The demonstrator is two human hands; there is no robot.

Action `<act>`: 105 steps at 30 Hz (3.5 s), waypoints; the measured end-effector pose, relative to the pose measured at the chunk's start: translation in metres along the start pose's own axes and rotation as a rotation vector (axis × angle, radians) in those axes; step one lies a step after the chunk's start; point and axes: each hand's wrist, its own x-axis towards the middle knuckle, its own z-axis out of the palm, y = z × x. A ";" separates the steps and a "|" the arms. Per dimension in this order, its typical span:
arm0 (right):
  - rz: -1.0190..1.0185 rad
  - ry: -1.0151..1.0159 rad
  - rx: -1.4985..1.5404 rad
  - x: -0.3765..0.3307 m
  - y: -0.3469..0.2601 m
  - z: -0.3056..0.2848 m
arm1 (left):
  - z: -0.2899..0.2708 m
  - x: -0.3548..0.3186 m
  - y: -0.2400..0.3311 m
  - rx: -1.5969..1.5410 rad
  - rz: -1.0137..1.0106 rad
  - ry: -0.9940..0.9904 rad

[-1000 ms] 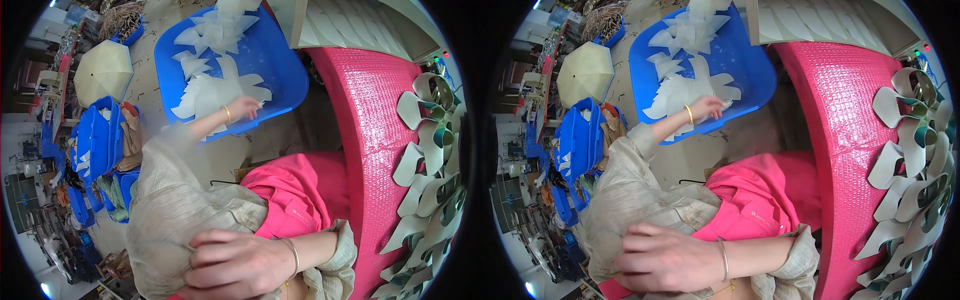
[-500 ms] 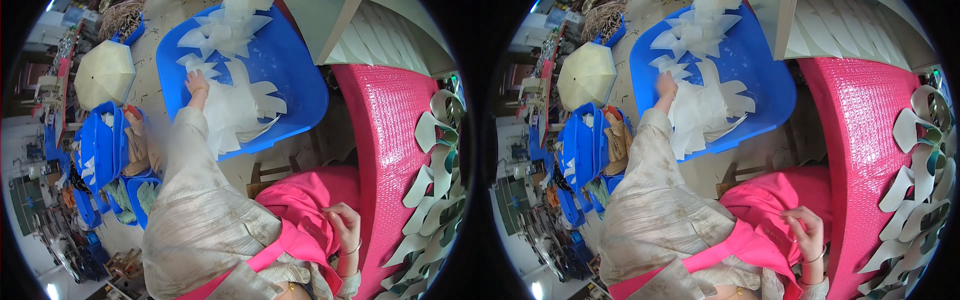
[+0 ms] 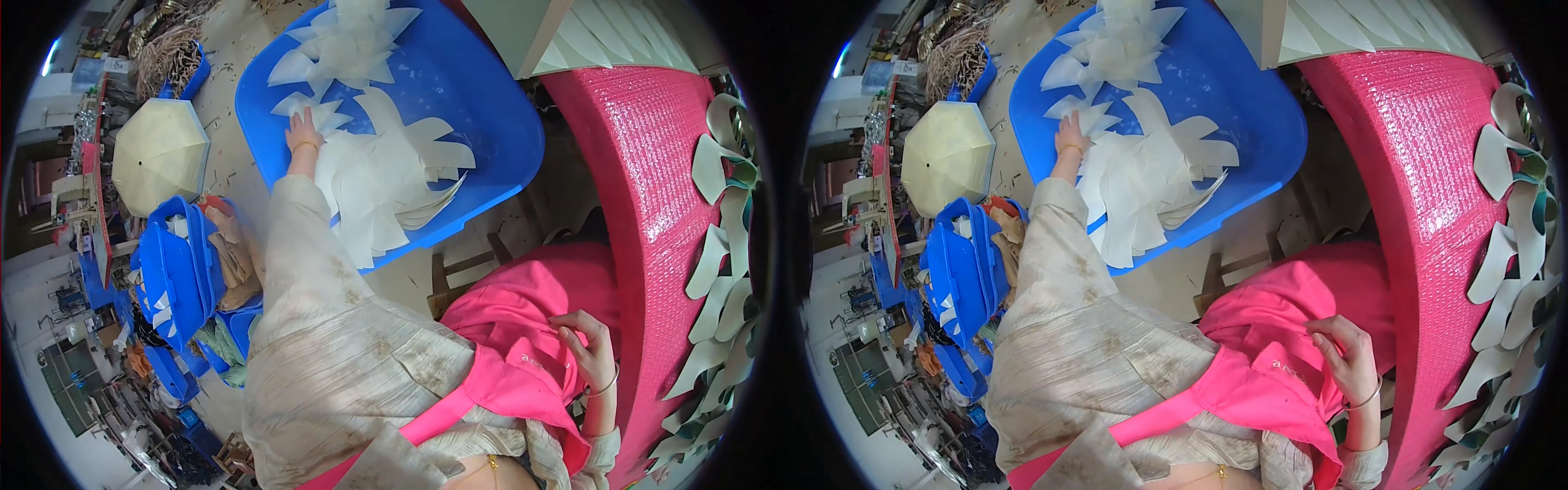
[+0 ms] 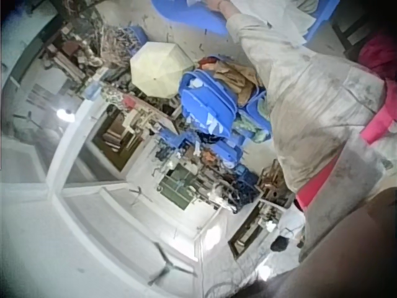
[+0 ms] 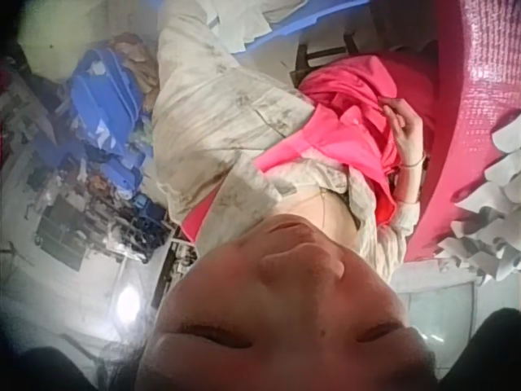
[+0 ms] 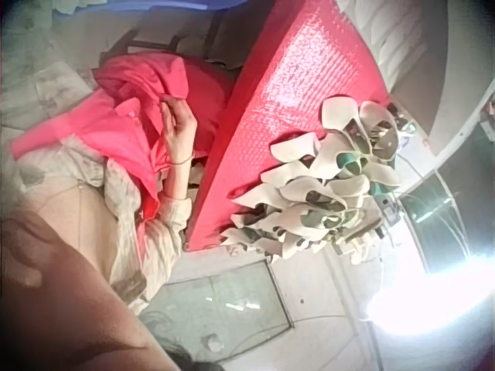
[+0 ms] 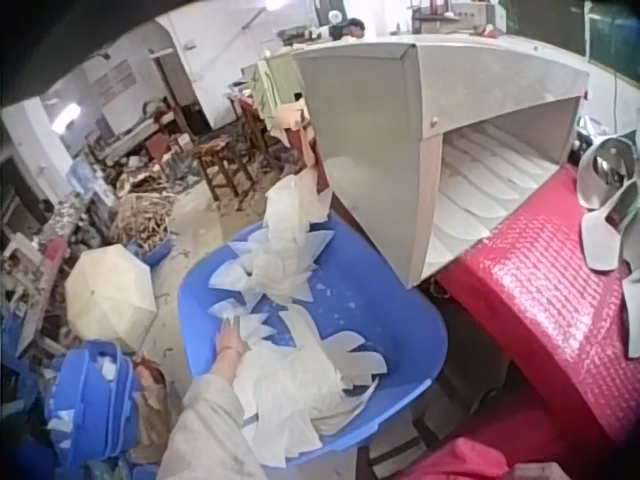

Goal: The person assembles shoe components by hand. They pick up white and green shoe parts from a table and a blue bin, then fit the white pieces into the green parts. The person handles the items one at a time, pressing the pieces together to form a single unit.

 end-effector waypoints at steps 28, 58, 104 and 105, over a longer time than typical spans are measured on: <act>-0.198 -0.463 0.593 0.073 -0.032 0.064 | -0.341 -0.160 0.084 -0.330 0.600 0.115; -0.249 -0.245 0.379 0.070 -0.102 -0.031 | -0.076 -0.110 0.155 -1.938 -0.085 -1.451; -0.321 0.386 0.954 0.005 0.051 -0.011 | -0.046 0.081 0.064 -1.372 -0.866 -0.655; -0.349 0.350 0.996 0.005 0.047 -0.010 | -0.022 0.078 0.042 -1.328 -1.029 -0.657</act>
